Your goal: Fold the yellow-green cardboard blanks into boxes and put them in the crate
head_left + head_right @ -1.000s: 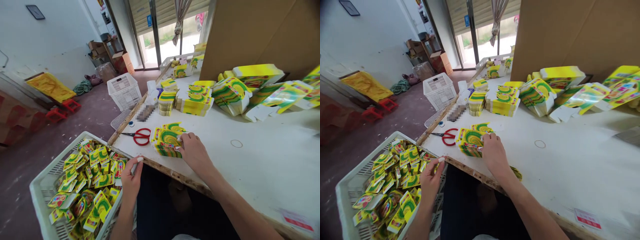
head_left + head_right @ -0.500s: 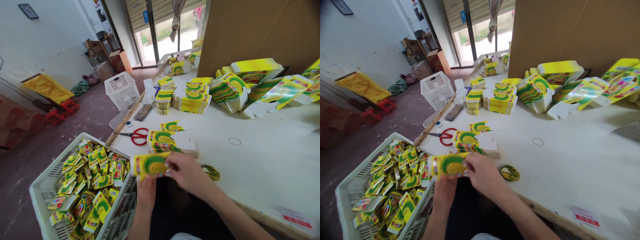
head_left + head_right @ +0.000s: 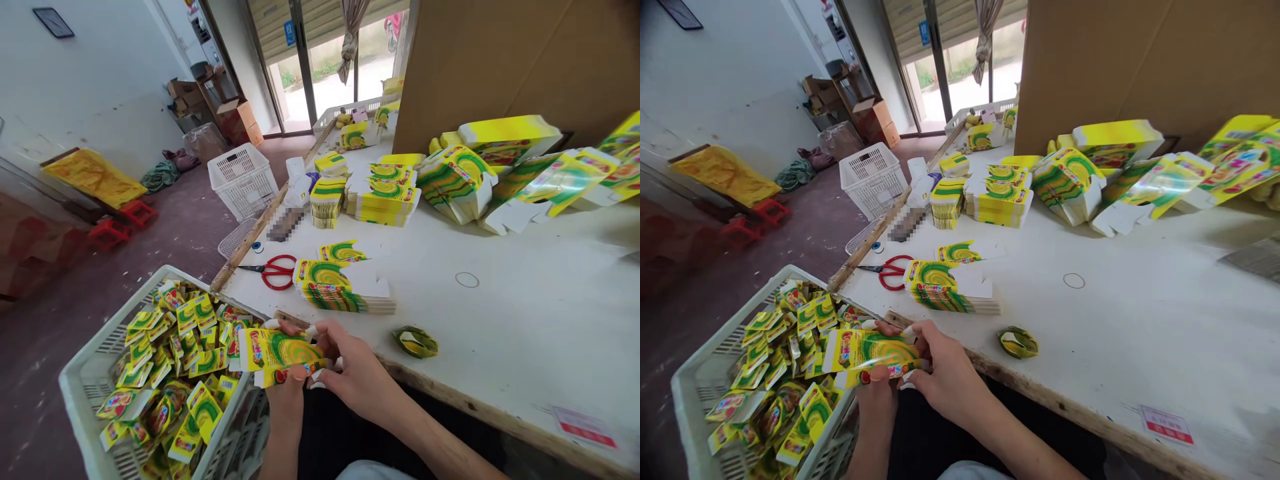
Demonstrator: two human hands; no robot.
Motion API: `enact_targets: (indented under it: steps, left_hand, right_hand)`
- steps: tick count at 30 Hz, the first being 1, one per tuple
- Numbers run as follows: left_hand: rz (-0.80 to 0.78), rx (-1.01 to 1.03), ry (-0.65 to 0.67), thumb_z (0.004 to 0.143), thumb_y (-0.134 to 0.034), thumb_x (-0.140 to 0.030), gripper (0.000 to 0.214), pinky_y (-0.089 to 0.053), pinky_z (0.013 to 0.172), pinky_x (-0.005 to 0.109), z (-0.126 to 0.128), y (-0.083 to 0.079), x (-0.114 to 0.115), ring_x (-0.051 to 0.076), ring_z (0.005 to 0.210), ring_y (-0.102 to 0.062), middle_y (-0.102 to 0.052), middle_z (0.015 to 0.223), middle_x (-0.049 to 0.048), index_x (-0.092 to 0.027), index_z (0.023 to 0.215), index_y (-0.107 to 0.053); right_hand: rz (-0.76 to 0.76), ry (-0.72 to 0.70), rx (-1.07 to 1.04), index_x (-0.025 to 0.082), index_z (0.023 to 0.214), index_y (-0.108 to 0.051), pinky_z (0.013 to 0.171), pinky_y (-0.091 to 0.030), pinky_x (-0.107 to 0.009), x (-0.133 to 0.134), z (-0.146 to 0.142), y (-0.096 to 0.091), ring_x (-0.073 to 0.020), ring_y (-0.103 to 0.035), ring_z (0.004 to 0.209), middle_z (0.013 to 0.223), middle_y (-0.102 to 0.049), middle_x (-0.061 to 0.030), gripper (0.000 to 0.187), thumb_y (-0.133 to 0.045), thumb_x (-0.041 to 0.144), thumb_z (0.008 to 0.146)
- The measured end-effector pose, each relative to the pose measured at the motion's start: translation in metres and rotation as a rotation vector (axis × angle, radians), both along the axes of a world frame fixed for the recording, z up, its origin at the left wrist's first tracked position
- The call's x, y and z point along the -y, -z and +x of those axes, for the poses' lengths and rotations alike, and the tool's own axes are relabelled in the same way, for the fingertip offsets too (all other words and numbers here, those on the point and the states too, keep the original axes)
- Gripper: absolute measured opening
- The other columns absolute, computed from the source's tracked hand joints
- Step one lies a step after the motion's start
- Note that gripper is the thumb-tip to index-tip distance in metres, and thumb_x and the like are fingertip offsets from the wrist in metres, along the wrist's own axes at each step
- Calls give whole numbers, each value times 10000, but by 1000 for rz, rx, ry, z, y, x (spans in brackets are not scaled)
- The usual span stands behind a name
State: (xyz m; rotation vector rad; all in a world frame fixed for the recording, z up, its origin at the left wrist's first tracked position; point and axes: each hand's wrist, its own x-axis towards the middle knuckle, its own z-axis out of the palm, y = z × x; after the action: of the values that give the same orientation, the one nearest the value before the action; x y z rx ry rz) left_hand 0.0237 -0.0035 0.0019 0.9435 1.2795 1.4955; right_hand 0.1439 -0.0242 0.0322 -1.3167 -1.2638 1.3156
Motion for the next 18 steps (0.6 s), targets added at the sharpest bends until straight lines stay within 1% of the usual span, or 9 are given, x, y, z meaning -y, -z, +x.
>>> enact_targets:
  steps: [3, 4, 6, 7, 9, 12, 15, 17, 18]
  left_hand:
    - [67, -34, 40, 601, -772, -569, 450, -439, 521, 252, -5, -4, -2, 136, 581, -496, -512, 619, -26, -206, 668, -516]
    - [106, -38, 22, 629, -743, -587, 459, -405, 491, 237, -6, -7, -4, 117, 543, -453, -478, 589, -36, -203, 633, -492]
    - [140, -62, -20, 640, -710, -648, 513, -365, 457, 222, -4, -13, -8, 95, 504, -397, -438, 551, -50, -201, 591, -464]
    - [137, -71, -40, 636, -700, -680, 535, -379, 463, 220, -4, -15, -9, 96, 508, -409, -448, 550, -49, -198, 592, -473]
    - [106, -60, -73, 637, -703, -698, 537, -454, 530, 232, -3, -14, -9, 118, 563, -496, -526, 591, -31, -191, 628, -527]
    - [31, -8, -84, 682, -749, -601, 440, -516, 646, 244, -8, -9, -5, 136, 657, -590, -640, 668, -11, -182, 681, -614]
    - [-21, 8, -49, 664, -802, -536, 379, -531, 707, 245, -24, -11, -8, 145, 701, -639, -698, 706, -2, -182, 719, -675]
    - [2, 20, 26, 644, -798, -583, 442, -548, 783, 296, -39, -20, -13, 197, 816, -684, -740, 814, 35, -189, 827, -715]
    - [27, 28, 76, 645, -765, -645, 519, -552, 809, 328, -47, -27, -16, 228, 879, -693, -753, 886, 62, -193, 898, -726]
  right_hand:
    - [89, -1, 37, 195, 727, -570, 591, -351, -223, 6, -7, 1, -114, -484, 638, 673, -537, 54, 241, -611, -31, 655]
    - [130, 0, 57, 191, 698, -575, 604, -360, -225, 7, -10, 2, -117, -505, 651, 683, -555, 41, 221, -595, -28, 676]
    - [222, 5, 102, 188, 727, -612, 639, -386, -232, 8, -15, 5, -129, -556, 700, 740, -604, 12, 207, -562, -12, 722]
    - [256, 14, 122, 189, 748, -627, 646, -395, -235, 7, -15, 6, -135, -570, 711, 754, -618, 3, 202, -550, 2, 743]
    - [280, 47, 152, 188, 742, -631, 618, -397, -233, 2, -10, 8, -138, -566, 681, 716, -621, 3, 171, -543, 45, 777]
    - [285, 62, 169, 186, 704, -631, 581, -397, -230, -5, 5, 8, -135, -552, 633, 657, -612, 11, 175, -533, 97, 819]
    - [364, -10, 211, 189, 808, -697, 623, -436, -243, -6, 22, 1, -147, -604, 693, 751, -669, -17, 226, -497, 98, 861]
    - [433, -63, 306, 205, 944, -728, 650, -454, -254, -4, 33, -6, -157, -624, 739, 825, -693, -37, 302, -464, 72, 882]
    - [473, -80, 381, 218, 997, -732, 671, -462, -267, -3, 38, -10, -165, -627, 767, 851, -697, -46, 341, -451, 56, 890]
